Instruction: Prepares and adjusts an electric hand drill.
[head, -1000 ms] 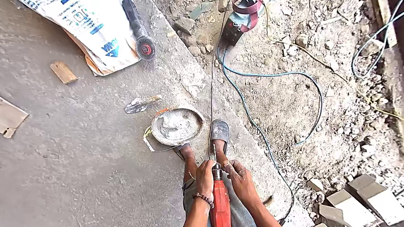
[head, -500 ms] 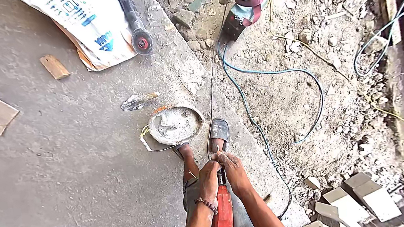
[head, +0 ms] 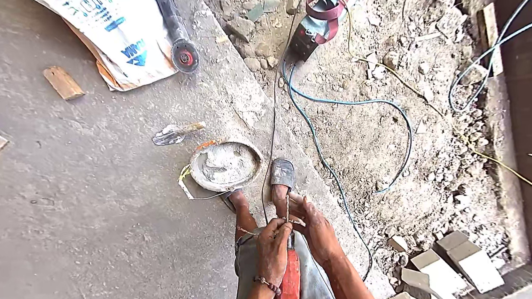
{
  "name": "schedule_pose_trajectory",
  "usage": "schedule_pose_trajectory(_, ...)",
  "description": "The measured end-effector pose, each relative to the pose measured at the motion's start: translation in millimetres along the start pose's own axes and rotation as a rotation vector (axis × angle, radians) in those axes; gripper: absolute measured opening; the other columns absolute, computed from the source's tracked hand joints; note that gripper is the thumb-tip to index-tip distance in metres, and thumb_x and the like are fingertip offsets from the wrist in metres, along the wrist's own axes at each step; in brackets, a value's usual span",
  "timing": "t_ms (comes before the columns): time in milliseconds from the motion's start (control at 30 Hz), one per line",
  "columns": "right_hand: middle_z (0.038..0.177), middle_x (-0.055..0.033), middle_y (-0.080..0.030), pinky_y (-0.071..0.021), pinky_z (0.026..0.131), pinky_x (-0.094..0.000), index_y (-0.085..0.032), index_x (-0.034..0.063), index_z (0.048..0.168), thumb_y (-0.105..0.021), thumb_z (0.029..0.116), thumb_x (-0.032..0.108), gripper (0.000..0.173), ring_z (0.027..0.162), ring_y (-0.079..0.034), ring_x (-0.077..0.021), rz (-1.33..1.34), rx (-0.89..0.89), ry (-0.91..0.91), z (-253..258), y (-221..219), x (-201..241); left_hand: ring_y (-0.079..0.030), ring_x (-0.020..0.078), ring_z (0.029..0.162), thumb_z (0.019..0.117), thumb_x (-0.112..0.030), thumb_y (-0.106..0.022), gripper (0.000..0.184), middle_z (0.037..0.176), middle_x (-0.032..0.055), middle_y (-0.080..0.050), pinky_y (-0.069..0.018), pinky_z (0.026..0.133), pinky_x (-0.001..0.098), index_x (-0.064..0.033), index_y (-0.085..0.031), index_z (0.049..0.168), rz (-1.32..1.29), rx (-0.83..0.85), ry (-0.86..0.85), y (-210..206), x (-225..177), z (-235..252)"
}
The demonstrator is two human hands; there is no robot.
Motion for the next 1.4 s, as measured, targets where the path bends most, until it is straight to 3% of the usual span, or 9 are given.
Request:
schedule_pose_trajectory(67, 0.132, -0.0150, -0.067, -0.0561, 0.097, -0.0418, -0.058, 0.0016, 0.139, -0.023, 0.1122, 0.032, 0.054, 0.119, -0.066, -0.0240, -0.054, -0.076, 0.055, -1, 7, -2, -0.068, 0.0131, 0.084, 0.0990, -0.026, -0.056, 0.030, 0.092, 0.0044, -0.072, -0.0573, 0.079, 0.0308, -0.0028, -0.072, 0.110, -0.081, 0.028, 0.039, 3, 1, 5)
schedule_pose_trajectory(200, 0.123, -0.0150, -0.071, -0.0580, 0.092, -0.0400, -0.062, -0.0020, 0.132, -0.028, 0.1126, 0.027, 0.048, 0.114, -0.068, -0.0233, -0.039, -0.101, 0.028, -12, 16, -16, -0.068, 0.0166, 0.074, 0.0987, -0.025, -0.060, 0.028, 0.084, 0.0081, -0.069, -0.0586, 0.071, 0.0324, 0.0000, -0.070, 0.107, -0.203, 0.019, 0.174, 3, 2, 2)
schedule_pose_trajectory(367, 0.120, -0.0148, -0.072, -0.0576, 0.092, -0.0383, -0.065, -0.0028, 0.126, -0.028, 0.1126, 0.025, 0.049, 0.112, -0.069, -0.0219, -0.076, -0.011, 0.029, -11, 13, -24, -0.064, 0.0112, 0.071, 0.0968, -0.035, -0.063, 0.030, 0.078, 0.0007, -0.067, -0.0550, 0.070, 0.0315, -0.0071, -0.071, 0.104, 0.072, 0.002, 0.156, -3, 1, 3)
schedule_pose_trajectory(633, 0.101, -0.0051, -0.075, -0.0551, 0.092, -0.0324, -0.077, 0.0064, 0.100, -0.068, 0.0976, 0.028, 0.023, 0.100, -0.069, -0.0129, -0.245, 0.001, -0.040, -12, 8, -18, -0.066, 0.0113, 0.072, 0.0869, -0.037, -0.072, 0.031, 0.077, -0.0003, -0.069, -0.0563, 0.070, 0.0362, -0.0092, -0.072, 0.102, 0.398, -0.168, 0.126, -13, -7, -13)
schedule_pose_trajectory(867, 0.112, -0.0081, -0.072, -0.0565, 0.088, -0.0323, -0.075, 0.0046, 0.089, -0.071, 0.0945, 0.018, 0.015, 0.103, -0.068, -0.0155, -0.219, -0.103, -0.057, -7, -2, -14, -0.062, 0.0103, 0.061, 0.0912, -0.035, -0.067, 0.024, 0.068, -0.0029, -0.063, -0.0530, 0.060, 0.0349, -0.0115, -0.071, 0.095, 0.428, -0.198, 0.076, -20, -4, -14)
schedule_pose_trajectory(967, 0.109, -0.0090, -0.073, -0.0561, 0.090, -0.0326, -0.075, 0.0028, 0.094, -0.060, 0.1014, 0.017, 0.022, 0.103, -0.068, -0.0153, -0.149, -0.004, 0.018, -2, 7, -23, -0.062, 0.0096, 0.062, 0.0905, -0.036, -0.068, 0.027, 0.070, -0.0029, -0.064, -0.0533, 0.061, 0.0331, -0.0096, -0.070, 0.097, 0.363, -0.191, 0.053, -20, -1, -16)
schedule_pose_trajectory(1100, 0.123, -0.0090, -0.070, -0.0529, 0.103, -0.0367, -0.067, 0.0041, 0.125, -0.046, 0.1075, 0.031, 0.038, 0.116, -0.065, -0.0165, -0.136, 0.069, 0.032, -3, 27, -15, -0.072, 0.0119, 0.071, 0.0929, -0.045, -0.070, 0.048, 0.082, 0.0000, -0.075, -0.0615, 0.071, 0.0353, -0.0070, -0.062, 0.122, 0.224, -0.119, 0.113, -13, -8, -13)
schedule_pose_trajectory(1267, 0.129, -0.0093, -0.066, -0.0532, 0.106, -0.0406, -0.065, 0.0062, 0.129, -0.046, 0.1059, 0.036, 0.042, 0.121, -0.063, -0.0203, -0.198, -0.017, 0.122, -8, 37, -11, -0.068, 0.0127, 0.069, 0.0946, -0.048, -0.066, 0.039, 0.075, -0.0015, -0.069, -0.0570, 0.069, 0.0381, -0.0111, -0.070, 0.105, 0.434, -0.092, 0.117, -15, -21, -6)
schedule_pose_trajectory(1400, 0.131, -0.0114, -0.067, -0.0529, 0.105, -0.0405, -0.065, 0.0041, 0.131, -0.040, 0.1086, 0.035, 0.045, 0.123, -0.063, -0.0207, -0.179, 0.009, 0.111, -6, 34, -23, -0.066, 0.0167, 0.064, 0.0987, -0.046, -0.055, 0.043, 0.069, 0.0025, -0.066, -0.0554, 0.062, 0.0394, -0.0071, -0.073, 0.104, 0.616, -0.133, -0.045, -18, -20, -23)
Point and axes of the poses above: each hand's wrist, its own z-axis towards the middle knuckle, its own y-axis out of the back of the hand, x = y × z, the point moved 2 cm from there along z, towards the middle knuckle
